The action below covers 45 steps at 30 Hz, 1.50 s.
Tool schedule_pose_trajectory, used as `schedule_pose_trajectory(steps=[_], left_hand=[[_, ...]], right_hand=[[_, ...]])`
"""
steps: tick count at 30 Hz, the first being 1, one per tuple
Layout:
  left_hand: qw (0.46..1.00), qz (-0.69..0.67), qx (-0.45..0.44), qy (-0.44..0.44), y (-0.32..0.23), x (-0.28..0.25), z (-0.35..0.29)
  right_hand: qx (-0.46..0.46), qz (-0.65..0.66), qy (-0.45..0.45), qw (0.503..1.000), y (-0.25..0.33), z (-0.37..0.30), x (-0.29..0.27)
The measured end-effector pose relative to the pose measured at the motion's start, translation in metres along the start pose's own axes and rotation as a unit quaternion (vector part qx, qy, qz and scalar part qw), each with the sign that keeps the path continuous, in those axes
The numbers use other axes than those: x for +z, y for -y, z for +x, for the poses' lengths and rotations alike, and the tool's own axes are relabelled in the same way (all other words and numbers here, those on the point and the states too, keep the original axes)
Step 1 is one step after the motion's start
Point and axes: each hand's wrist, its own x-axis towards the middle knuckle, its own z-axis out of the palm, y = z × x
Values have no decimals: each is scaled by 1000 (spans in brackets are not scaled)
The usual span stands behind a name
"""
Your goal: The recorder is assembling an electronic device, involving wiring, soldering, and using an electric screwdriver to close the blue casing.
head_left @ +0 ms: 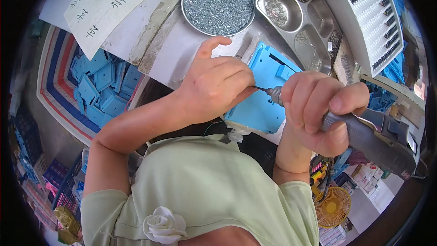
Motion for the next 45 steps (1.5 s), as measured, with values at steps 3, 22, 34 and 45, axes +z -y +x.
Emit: schedule_pose_trajectory(steps=[3,22,34,45], left_hand=[[993,-74,44,81,18,-14,17],[960,260,-105,27,93,-33,44],[997,26,22,62,-6,-15,-22],[998,-35,32,41,-13,-13,-27]], right_hand=[[8,19,-44,999,1,-8,5],[45,-50,-38,997,-31,-35,40],[-22,-27,19,999,15,-18,20],[-17,-5,13,1000,10,-25,33]])
